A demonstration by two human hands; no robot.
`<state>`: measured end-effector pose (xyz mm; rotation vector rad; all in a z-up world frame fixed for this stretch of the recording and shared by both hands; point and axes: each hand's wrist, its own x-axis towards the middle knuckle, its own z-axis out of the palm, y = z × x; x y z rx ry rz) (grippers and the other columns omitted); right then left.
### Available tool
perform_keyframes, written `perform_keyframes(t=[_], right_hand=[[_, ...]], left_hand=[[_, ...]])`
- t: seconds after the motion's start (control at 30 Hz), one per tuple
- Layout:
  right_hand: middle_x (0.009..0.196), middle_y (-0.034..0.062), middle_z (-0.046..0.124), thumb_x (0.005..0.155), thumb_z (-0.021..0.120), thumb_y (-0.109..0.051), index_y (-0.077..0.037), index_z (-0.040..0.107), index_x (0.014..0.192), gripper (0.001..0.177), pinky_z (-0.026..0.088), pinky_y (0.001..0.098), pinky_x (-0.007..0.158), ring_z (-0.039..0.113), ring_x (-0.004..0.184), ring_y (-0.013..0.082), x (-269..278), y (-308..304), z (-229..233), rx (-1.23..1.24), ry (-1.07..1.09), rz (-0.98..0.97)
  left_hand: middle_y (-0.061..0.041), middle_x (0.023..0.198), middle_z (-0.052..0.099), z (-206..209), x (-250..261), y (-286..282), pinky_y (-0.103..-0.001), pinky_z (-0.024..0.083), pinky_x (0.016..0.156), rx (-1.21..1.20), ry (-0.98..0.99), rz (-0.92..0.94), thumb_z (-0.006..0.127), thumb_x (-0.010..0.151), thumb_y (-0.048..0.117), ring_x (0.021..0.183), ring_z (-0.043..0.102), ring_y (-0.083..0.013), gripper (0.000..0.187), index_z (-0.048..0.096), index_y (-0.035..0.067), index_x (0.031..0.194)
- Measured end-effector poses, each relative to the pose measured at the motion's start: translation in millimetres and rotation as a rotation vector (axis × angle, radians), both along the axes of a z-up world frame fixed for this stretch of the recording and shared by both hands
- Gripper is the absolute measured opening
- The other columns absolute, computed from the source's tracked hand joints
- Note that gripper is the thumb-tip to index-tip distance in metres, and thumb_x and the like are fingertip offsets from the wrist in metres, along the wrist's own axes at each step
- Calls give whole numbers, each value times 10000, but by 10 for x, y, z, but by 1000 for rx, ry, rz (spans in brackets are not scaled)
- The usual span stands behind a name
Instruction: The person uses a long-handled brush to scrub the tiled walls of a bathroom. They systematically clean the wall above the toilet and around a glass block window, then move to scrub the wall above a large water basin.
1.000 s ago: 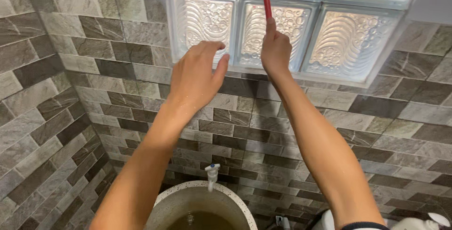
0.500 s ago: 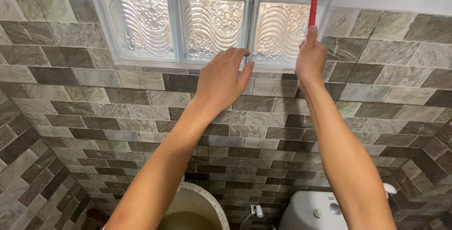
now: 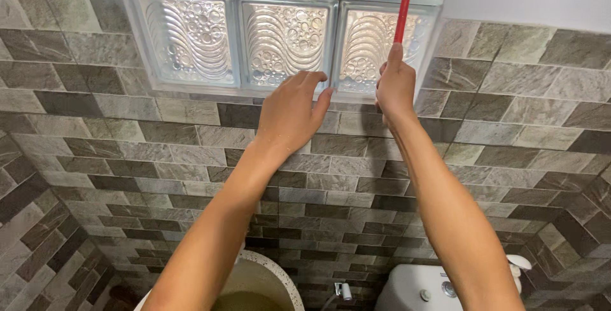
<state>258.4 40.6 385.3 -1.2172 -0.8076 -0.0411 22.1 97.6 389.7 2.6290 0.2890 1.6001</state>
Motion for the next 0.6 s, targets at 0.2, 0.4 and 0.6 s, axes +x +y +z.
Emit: perform_keyframes(t=[0.2, 0.4, 0.6], right_hand=[[512, -27, 355, 1062, 373, -583, -134, 408, 671, 596, 277, 323, 345, 346, 380, 106, -357, 502, 18, 86, 55, 88], [536, -30, 344, 1090, 376, -539, -131, 383, 617, 625, 296, 341, 423, 339, 461, 104, -662, 1084, -5, 79, -115, 50], [554, -12, 331, 1106, 360, -511, -93, 382, 604, 654, 284, 381, 480, 304, 513, 130, -1029, 1570, -12, 115, -114, -16]], left_hand=[[-135, 1153, 721, 28, -390, 277, -470, 533, 864, -9, -36, 41, 598, 999, 274, 1078, 671, -353, 300, 686, 44, 1170], [-142, 1158, 720, 32, -792, 564, -477, 528, 863, -45, -46, 73, 600, 996, 266, 1069, 672, -365, 306, 688, 42, 1184], [-163, 1146, 715, -21, -1205, 904, -493, 524, 861, -69, -55, 133, 606, 994, 269, 1066, 666, -386, 311, 691, 34, 1179]])
